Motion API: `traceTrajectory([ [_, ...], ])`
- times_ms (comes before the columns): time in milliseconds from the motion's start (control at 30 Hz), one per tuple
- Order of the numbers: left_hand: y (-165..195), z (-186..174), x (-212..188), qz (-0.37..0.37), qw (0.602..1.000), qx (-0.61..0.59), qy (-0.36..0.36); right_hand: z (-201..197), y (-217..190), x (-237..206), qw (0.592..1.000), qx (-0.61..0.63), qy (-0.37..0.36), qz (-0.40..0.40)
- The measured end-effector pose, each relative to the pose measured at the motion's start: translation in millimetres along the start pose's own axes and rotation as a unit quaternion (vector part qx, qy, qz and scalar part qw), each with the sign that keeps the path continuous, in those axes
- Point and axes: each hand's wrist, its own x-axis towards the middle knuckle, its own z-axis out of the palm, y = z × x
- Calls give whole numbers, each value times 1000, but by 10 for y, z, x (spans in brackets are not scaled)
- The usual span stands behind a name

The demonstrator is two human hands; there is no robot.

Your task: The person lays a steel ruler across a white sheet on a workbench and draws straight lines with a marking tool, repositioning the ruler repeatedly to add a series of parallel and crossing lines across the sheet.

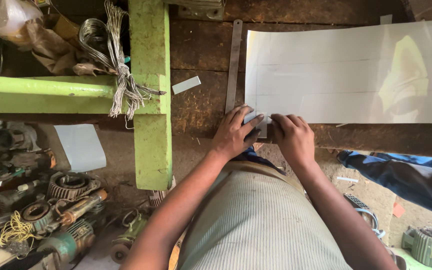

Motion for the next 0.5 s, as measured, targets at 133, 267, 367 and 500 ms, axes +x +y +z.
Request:
traceTrajectory([
  [133,-3,-11,1,-2,1000,-4,-8,4,-34,34,998,-33,-39,-21],
  [267,-2,-36,22,-1,1000,-9,-4,5,-61,3,994,-72,-70,-35],
  [367,10,-58,39,3,1000,-1,-3,60,29,85,991,-85,-95,-27],
  [500,15,-88,39,5,1000,-18,0,123,158,78,997,-32,-71,10],
])
